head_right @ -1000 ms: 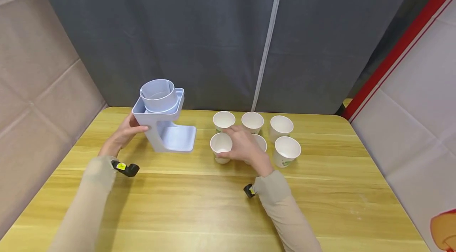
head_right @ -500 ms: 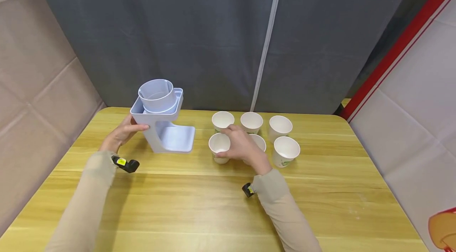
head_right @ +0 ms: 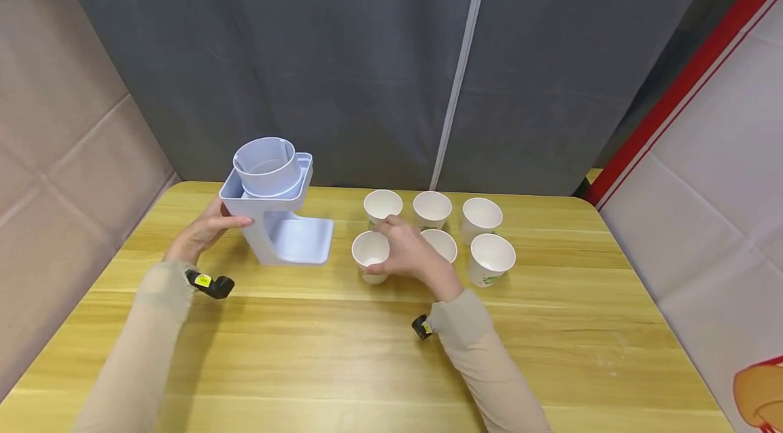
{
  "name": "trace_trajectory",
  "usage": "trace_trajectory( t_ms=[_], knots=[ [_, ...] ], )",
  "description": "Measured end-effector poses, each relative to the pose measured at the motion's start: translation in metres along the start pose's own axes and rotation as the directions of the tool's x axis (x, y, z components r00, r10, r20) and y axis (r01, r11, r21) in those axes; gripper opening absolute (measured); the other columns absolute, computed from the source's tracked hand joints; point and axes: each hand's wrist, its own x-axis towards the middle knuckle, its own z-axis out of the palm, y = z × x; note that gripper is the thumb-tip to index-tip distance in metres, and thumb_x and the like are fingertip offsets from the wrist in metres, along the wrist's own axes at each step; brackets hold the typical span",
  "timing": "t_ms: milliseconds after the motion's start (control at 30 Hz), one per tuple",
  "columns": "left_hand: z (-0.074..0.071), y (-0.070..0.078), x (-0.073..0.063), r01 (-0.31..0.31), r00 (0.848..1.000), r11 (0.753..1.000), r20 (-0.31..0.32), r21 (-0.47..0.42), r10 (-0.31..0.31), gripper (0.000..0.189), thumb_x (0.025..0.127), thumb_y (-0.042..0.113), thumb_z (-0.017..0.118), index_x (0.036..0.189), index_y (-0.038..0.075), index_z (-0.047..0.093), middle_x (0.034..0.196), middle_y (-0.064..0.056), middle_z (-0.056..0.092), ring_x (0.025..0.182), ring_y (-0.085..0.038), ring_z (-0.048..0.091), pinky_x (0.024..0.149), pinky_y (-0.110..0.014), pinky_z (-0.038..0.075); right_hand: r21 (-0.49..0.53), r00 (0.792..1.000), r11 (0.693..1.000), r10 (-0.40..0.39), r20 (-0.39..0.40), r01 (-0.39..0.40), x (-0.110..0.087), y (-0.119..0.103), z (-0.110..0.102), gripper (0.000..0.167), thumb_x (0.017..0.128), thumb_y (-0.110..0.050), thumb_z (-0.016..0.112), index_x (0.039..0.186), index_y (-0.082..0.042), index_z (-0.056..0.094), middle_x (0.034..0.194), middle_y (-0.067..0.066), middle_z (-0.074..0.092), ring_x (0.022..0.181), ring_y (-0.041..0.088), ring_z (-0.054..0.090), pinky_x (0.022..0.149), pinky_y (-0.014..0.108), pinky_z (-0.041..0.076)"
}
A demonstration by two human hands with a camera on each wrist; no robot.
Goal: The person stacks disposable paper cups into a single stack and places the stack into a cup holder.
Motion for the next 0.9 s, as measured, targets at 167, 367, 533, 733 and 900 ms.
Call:
trace_trajectory(
  t_ms=[167, 367, 533, 733, 900],
  knots=[
    [0.000, 0.001, -0.004, 0.000, 1.000, 1.000, 0.017, 0.029, 0.000, 0.075, 0.074, -0.011, 0.060, 0.140, 0.011, 0.031, 0.122, 0.006, 0.049, 0.108, -0.012, 0.046, 0.095, -0.019, 0.034, -0.024, 1.000, 0.999, -0.028, -0.005, 0.027, -0.002, -0.004, 0.001, 0.064, 0.063, -0.029, 0.085, 0.115, 0.001, 0.062, 0.118, 0.018, 0.056, 0.102, 0.029, 0.057, 0.085, 0.041, 0.049],
    [0.001, 0.001, -0.011, -0.013, 0.999, 0.999, 0.049, 0.044, 0.011, 0.084, 0.073, -0.011, 0.061, 0.145, 0.009, 0.023, 0.125, 0.005, 0.046, 0.109, -0.012, 0.046, 0.095, -0.019, 0.036, -0.043, 0.997, 0.996, -0.079, -0.004, 0.078, -0.008, -0.008, 0.002, 0.065, 0.063, -0.029, 0.085, 0.114, 0.003, 0.062, 0.114, 0.016, 0.056, 0.097, 0.027, 0.058, 0.082, 0.038, 0.050],
    [0.002, 0.000, -0.016, -0.033, 0.997, 0.999, 0.070, 0.029, 0.031, 0.083, 0.073, -0.012, 0.061, 0.144, 0.010, 0.024, 0.125, 0.005, 0.046, 0.107, -0.011, 0.047, 0.093, -0.019, 0.037, -0.038, 0.996, 0.996, -0.082, 0.020, 0.083, -0.012, -0.011, 0.002, 0.070, 0.063, -0.028, 0.085, 0.118, 0.006, 0.059, 0.116, 0.018, 0.055, 0.099, 0.028, 0.057, 0.085, 0.038, 0.050],
    [0.005, 0.001, -0.019, -0.046, 0.995, 0.999, 0.088, 0.019, 0.044, 0.085, 0.073, -0.012, 0.061, 0.145, 0.012, 0.023, 0.127, 0.005, 0.046, 0.109, -0.012, 0.047, 0.094, -0.019, 0.037, -0.054, 0.995, 0.994, -0.090, 0.043, 0.093, -0.016, -0.014, 0.002, 0.068, 0.063, -0.031, 0.086, 0.115, 0.005, 0.060, 0.117, 0.018, 0.056, 0.104, 0.028, 0.056, 0.087, 0.038, 0.049],
    [0.006, 0.002, -0.021, -0.056, 0.994, 0.998, 0.092, 0.015, 0.055, 0.082, 0.072, -0.012, 0.061, 0.143, 0.008, 0.024, 0.126, 0.004, 0.047, 0.108, -0.011, 0.049, 0.094, -0.019, 0.038, -0.063, 0.994, 0.993, -0.098, 0.044, 0.101, -0.020, -0.017, 0.001, 0.065, 0.064, -0.029, 0.085, 0.113, 0.005, 0.060, 0.114, 0.017, 0.057, 0.100, 0.027, 0.056, 0.083, 0.037, 0.050]
  ],
)
